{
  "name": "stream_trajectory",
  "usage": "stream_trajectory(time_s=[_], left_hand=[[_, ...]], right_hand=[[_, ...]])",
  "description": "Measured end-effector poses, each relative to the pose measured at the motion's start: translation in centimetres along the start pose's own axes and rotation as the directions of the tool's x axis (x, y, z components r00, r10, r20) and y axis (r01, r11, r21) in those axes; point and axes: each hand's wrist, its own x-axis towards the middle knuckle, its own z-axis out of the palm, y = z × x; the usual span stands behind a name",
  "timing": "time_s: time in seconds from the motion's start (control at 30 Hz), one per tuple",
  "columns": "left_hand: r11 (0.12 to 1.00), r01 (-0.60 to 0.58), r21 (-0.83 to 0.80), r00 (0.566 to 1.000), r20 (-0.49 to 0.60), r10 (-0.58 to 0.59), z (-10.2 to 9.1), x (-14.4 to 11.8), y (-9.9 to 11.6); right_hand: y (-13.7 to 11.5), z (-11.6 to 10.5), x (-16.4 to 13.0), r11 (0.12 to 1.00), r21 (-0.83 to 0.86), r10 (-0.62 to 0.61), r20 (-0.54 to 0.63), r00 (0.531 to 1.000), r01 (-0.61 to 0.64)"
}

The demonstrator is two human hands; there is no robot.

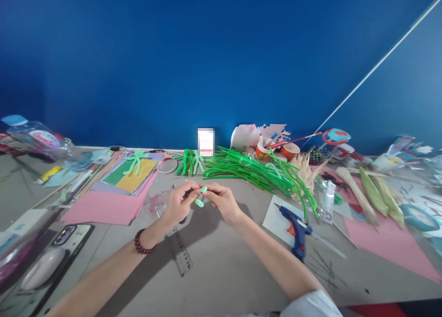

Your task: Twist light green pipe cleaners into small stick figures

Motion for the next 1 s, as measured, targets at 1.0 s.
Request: stream_trajectory(time_s=[1.0], left_hand=[[0.846,0.397,-0.356,0.906,0.302,-0.297,-0.20,0.53,0.20]], right_hand=[[-0.80,-0.20,-0.39,0.873,-0.383,-0.354,-0.074,0.932,0.301]])
